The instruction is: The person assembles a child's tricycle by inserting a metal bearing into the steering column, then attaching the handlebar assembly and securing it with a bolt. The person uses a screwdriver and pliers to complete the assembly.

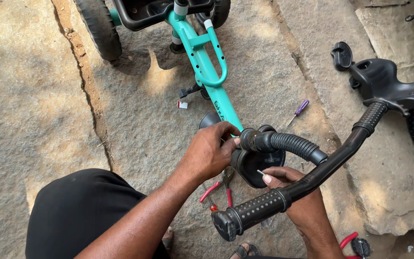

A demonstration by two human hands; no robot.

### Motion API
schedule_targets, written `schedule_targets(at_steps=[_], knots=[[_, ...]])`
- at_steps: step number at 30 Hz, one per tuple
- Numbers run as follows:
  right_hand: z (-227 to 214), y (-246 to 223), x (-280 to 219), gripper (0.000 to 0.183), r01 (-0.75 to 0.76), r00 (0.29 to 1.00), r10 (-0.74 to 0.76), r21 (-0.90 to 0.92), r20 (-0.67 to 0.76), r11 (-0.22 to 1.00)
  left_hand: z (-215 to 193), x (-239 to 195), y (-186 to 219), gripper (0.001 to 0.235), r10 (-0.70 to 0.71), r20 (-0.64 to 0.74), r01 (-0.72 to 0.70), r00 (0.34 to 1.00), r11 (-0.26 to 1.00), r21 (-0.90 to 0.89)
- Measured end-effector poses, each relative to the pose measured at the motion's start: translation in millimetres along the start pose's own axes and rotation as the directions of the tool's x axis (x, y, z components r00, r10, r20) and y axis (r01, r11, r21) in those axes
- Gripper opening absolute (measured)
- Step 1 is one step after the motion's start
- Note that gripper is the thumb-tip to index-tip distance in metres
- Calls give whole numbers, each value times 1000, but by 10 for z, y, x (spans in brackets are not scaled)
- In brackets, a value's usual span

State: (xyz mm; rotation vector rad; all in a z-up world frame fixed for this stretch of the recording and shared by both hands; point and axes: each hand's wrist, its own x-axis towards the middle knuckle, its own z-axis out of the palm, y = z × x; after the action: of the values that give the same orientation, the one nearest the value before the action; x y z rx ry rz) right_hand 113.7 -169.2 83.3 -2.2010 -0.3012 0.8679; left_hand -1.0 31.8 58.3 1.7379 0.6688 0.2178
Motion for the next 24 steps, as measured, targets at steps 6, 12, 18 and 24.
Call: schedule_targets(at_steps=[6,12,18,24], knots=[[33,246,270,27,-94,990,109,170,-85,981,184,5,-88,67,474,-89,-463,876,878,122],[227,485,605,21,28,974,19,202,-226,979,329,148,-241,60,402,-32,-398,915,913,89],[426,583,656,21,184,942,-66,344,-328,921,232,154,-292,49,383,-37,-385,923,922,-51],[508,672,704,19,262,949,-132,486,-286,834,169,181,-387,52,385,-39,-385,922,923,-9]])
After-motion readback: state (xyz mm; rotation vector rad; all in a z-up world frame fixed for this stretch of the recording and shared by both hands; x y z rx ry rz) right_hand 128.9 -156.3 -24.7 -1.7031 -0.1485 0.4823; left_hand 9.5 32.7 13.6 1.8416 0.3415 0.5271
